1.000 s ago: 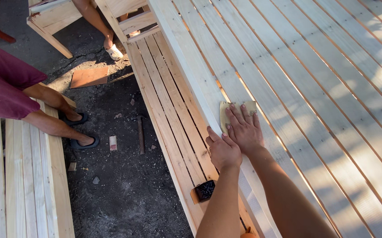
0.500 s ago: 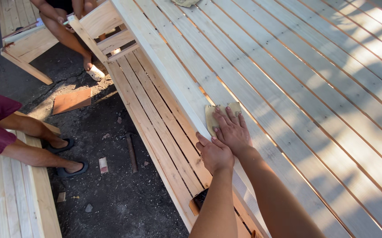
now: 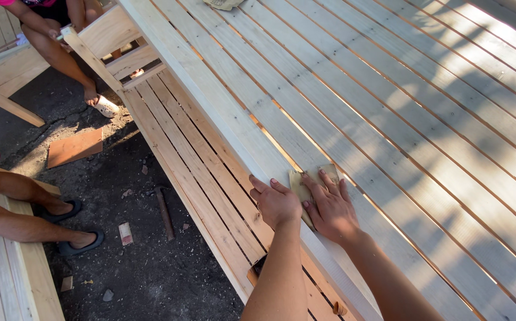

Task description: The person sands the slatted wooden panels of a furniture frame by hand using sheets of sandpaper, rubbing the paper back and forth across the planks and moving to different sections of the frame. They switch between sandpaper pieces and work across the top and side surfaces of the structure.

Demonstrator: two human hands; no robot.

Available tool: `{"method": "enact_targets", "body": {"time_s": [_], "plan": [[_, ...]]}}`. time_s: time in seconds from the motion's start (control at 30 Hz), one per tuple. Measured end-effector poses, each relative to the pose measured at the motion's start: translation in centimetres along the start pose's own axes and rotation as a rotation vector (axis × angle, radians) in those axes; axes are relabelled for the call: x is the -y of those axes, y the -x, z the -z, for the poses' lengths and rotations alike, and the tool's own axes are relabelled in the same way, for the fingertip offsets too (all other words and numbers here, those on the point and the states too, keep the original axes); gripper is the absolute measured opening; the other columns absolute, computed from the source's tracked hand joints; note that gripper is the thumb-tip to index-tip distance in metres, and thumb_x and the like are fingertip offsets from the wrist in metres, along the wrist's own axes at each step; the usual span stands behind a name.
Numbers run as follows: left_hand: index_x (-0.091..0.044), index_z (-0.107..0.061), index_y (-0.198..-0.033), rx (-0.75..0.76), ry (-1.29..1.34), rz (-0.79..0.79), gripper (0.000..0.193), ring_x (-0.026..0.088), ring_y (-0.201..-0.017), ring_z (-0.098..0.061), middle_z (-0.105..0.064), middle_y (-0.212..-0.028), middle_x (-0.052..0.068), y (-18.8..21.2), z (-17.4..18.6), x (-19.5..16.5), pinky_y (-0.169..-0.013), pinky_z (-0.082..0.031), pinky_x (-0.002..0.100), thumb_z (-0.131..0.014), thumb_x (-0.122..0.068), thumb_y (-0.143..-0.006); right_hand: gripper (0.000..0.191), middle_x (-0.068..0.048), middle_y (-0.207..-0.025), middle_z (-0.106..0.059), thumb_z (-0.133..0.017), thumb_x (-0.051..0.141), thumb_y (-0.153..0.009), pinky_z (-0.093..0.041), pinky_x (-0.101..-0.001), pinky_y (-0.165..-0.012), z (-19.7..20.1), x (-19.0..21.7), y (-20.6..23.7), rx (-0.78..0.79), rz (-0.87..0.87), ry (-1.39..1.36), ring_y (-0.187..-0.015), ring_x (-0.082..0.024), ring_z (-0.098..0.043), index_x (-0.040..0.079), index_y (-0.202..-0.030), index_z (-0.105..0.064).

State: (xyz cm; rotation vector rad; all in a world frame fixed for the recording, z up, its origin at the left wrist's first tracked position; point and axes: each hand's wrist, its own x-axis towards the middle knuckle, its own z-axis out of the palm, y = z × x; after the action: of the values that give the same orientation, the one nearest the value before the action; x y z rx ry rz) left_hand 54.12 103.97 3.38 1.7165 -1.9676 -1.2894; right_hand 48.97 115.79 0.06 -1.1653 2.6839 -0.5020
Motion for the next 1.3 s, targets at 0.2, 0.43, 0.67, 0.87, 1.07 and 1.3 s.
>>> {"method": "enact_targets", "body": {"time_s": [0.2,0.43,0.67,0.87,1.07,1.3], "plan": [[-0.006,-0.012,-0.158,0.021,-0.003,0.007,0.064,0.039,-0.118,-0.061,-0.039,-0.144,0.021,-0.5,-0.5,0.2,-0.086,-0.06,0.049,-0.036,-0.032,-0.104,0.062,-0.002,-0.153,-0.051,-0.049,0.04,-0.099,-0.007,-0.0593,-0.123,-1.1,2.3,-7.3,-0.071,0.079,0.001,-0.154,-0.025,-0.019,0.02,-0.155,-0.034],[-0.007,-0.014,-0.158,0.027,0.015,0.013,0.065,0.039,-0.116,-0.062,-0.044,-0.139,0.018,-0.9,-0.4,0.2,-0.087,-0.06,0.05,-0.037,-0.031,-0.103,0.06,0.004,-0.159,-0.042,-0.046,0.041,-0.101,-0.006,-0.0592,-0.124,-1.5,3.7,-9.6,-0.031,0.053,0.04,-0.156,-0.022,-0.018,0.023,-0.156,-0.032],[-0.007,-0.013,-0.158,0.013,-0.015,0.013,0.065,0.042,-0.115,-0.061,-0.041,-0.143,0.02,-0.6,-0.3,-0.1,-0.086,-0.06,0.051,-0.038,-0.032,-0.103,0.059,0.008,-0.161,-0.036,-0.044,0.039,-0.1,-0.003,-0.0605,-0.122,-1.2,3.0,-9.2,0.022,0.062,0.101,-0.154,-0.023,-0.015,0.024,-0.156,-0.03],[-0.007,-0.012,-0.158,0.047,-0.034,0.033,0.066,0.04,-0.116,-0.062,-0.042,-0.143,0.019,-1.3,-1.1,0.4,-0.088,-0.059,0.051,-0.037,-0.031,-0.102,0.054,0.01,-0.161,-0.038,-0.043,0.036,-0.101,-0.004,-0.0596,-0.124,-1.9,5.2,-13.7,0.011,0.018,0.075,-0.155,-0.023,-0.019,0.025,-0.154,-0.035],[-0.006,-0.01,-0.157,0.095,0.087,-0.133,0.071,0.039,-0.127,-0.055,-0.031,-0.149,0.02,-1.9,0.0,1.8,-0.09,-0.059,0.048,-0.043,-0.033,-0.1,0.056,0.012,-0.164,-0.031,-0.045,0.037,-0.098,-0.002,-0.0627,-0.121,0.8,3.3,-7.1,0.034,0.045,0.117,-0.154,-0.022,-0.015,0.03,-0.153,-0.037],[-0.002,-0.014,-0.157,-0.128,-0.033,-0.292,0.075,0.042,-0.127,-0.054,-0.026,-0.153,0.021,-15.2,4.1,-1.6,-0.084,-0.06,0.047,-0.049,-0.035,-0.1,0.05,0.015,-0.162,-0.033,-0.041,0.035,-0.102,-0.001,-0.0658,-0.122,-0.8,4.7,-11.6,0.08,-0.024,0.103,-0.156,-0.023,-0.015,0.031,-0.152,-0.04]]}}
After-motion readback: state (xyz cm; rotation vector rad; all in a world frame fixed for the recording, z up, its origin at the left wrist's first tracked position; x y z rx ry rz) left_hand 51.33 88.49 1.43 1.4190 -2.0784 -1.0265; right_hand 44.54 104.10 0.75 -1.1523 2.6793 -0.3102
